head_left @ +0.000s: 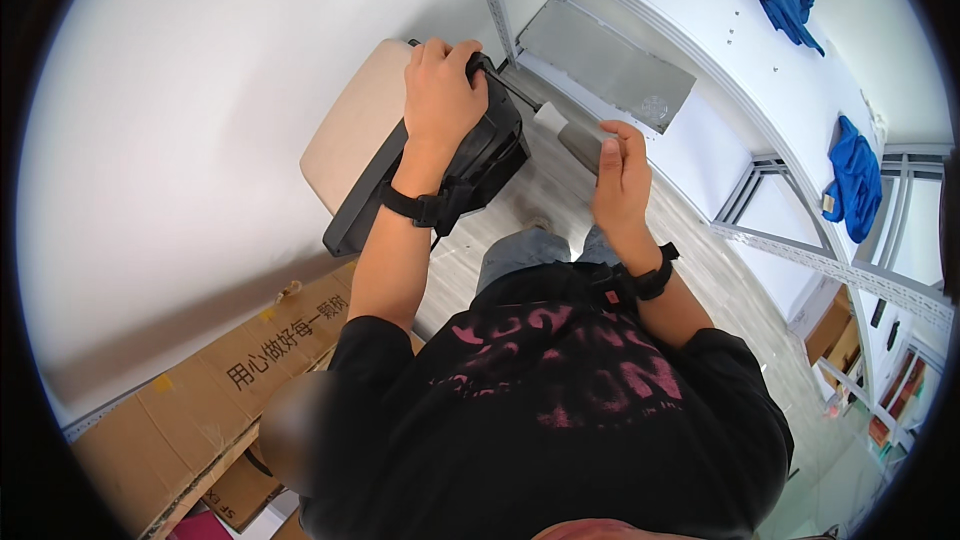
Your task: The person wipes the interior of an electronic device with a blue cloth, then uses a screwdriver to attach screws to the device's casing. The person secures a metal backplate to the device.
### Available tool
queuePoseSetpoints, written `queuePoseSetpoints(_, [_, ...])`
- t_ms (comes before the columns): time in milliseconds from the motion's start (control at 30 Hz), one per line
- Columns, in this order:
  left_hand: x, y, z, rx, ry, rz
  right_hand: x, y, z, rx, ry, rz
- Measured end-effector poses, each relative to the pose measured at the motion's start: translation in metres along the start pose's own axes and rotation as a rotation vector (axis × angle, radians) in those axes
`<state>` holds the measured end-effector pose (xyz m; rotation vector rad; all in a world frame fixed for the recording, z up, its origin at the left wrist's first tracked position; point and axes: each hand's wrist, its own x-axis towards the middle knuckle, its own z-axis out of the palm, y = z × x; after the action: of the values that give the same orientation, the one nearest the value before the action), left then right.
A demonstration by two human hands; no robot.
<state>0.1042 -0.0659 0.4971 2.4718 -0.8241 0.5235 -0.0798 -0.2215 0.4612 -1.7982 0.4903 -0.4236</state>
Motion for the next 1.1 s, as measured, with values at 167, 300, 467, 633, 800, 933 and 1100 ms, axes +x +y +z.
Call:
queuePoseSetpoints(167, [0.002,-0.007,0.002,0.003,-0.004,0.028,0.002,0.011,0.009,0.087,0.124,-0.331])
queuePoseSetpoints(300, [0.001,-0.003,0.000,0.009,-0.008,0.021,-0.003,0.001,0.002,0.238,-0.007,0.055])
queuePoseSetpoints(467, [0.003,-0.004,0.001,0.013,-0.011,-0.002,0.003,0.000,0.003,0.211,0.049,-0.063])
queuePoseSetpoints(633, [0.003,-0.002,0.000,0.013,-0.025,0.000,0.004,0.003,0.004,0.154,0.094,-0.235])
queuePoseSetpoints(800, [0.002,-0.001,0.000,0.036,-0.013,0.006,0.008,0.005,-0.002,0.249,-0.033,0.107])
queuePoseSetpoints(933, [0.003,-0.002,0.001,0.028,-0.024,0.012,-0.001,0.002,0.010,0.255,0.202,-0.307])
queuePoseSetpoints(1100, [0.002,0.000,0.000,0.037,-0.025,0.012,0.001,0.003,0.003,0.156,0.102,-0.020])
